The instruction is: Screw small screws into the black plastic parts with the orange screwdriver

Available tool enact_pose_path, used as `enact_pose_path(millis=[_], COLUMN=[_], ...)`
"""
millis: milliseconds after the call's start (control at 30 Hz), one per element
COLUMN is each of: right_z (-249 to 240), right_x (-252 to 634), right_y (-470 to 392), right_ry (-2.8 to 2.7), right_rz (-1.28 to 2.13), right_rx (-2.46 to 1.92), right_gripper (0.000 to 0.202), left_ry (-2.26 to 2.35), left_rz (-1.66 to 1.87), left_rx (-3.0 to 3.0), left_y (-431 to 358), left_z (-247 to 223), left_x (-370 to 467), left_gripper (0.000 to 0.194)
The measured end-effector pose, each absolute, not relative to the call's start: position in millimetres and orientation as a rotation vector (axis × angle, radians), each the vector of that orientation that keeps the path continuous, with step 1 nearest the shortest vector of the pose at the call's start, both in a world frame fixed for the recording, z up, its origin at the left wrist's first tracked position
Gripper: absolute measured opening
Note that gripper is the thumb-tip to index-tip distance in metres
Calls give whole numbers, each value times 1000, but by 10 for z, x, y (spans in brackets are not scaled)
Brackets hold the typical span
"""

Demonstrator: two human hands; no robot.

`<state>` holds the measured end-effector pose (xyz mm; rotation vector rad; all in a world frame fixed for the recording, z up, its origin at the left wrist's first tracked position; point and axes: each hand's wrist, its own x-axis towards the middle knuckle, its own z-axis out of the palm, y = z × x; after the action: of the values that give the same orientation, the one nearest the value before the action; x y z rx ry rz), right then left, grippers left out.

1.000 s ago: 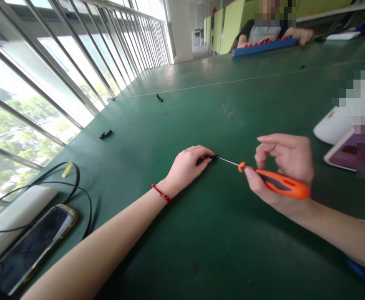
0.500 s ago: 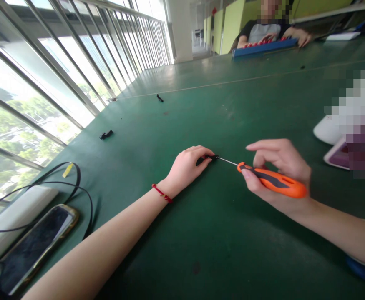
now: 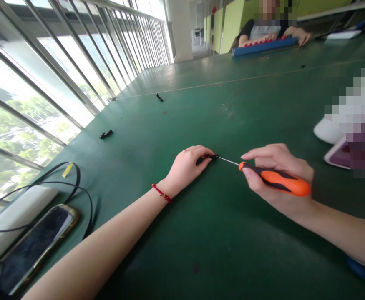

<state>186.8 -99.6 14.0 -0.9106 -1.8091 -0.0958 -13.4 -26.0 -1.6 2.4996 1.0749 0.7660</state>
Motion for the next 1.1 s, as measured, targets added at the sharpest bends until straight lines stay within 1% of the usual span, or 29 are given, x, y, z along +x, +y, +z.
enact_pose_path(millis=[67, 300, 367, 467, 533, 800, 833, 867, 967, 1000, 1100], right_z=[141, 59, 91, 147, 151, 40, 51, 67, 123, 134, 122], right_x=[1866, 1865, 1869, 1873, 1874, 1879, 1879, 1878, 1872, 1868, 1864], right_y=[-1008, -956, -967, -1004, -1015, -935, -940, -951, -999, -1011, -1008], right_ry=[-1812, -1627, -1703, -1803, -1803, -1596, -1625, -1670, -1784, -1799, -1778], right_rz=[-117, -16, -28, -92, -88, 16, 24, 11, -99, -118, -110], right_rx=[-906, -871, -902, -909, -902, -830, -845, -868, -898, -897, -906], right_gripper=[23, 50, 45, 27, 25, 54, 53, 47, 25, 21, 26], left_ry=[1079, 1076, 1074, 1079, 1077, 1071, 1068, 1067, 1072, 1072, 1065], left_rz=[768, 743, 746, 755, 762, 749, 749, 751, 767, 773, 769], left_rx=[2495, 2495, 2496, 2493, 2491, 2498, 2500, 2501, 2499, 2498, 2499], left_y=[-261, -263, -263, -263, -263, -263, -263, -263, -262, -261, -258], left_z=[-17, -8, -8, -11, -12, -5, -5, -5, -10, -13, -19], left_x=[-135, -137, -136, -135, -134, -132, -132, -132, -132, -132, -131], left_gripper=[17, 17, 17, 17, 17, 17, 17, 17, 16, 16, 17])
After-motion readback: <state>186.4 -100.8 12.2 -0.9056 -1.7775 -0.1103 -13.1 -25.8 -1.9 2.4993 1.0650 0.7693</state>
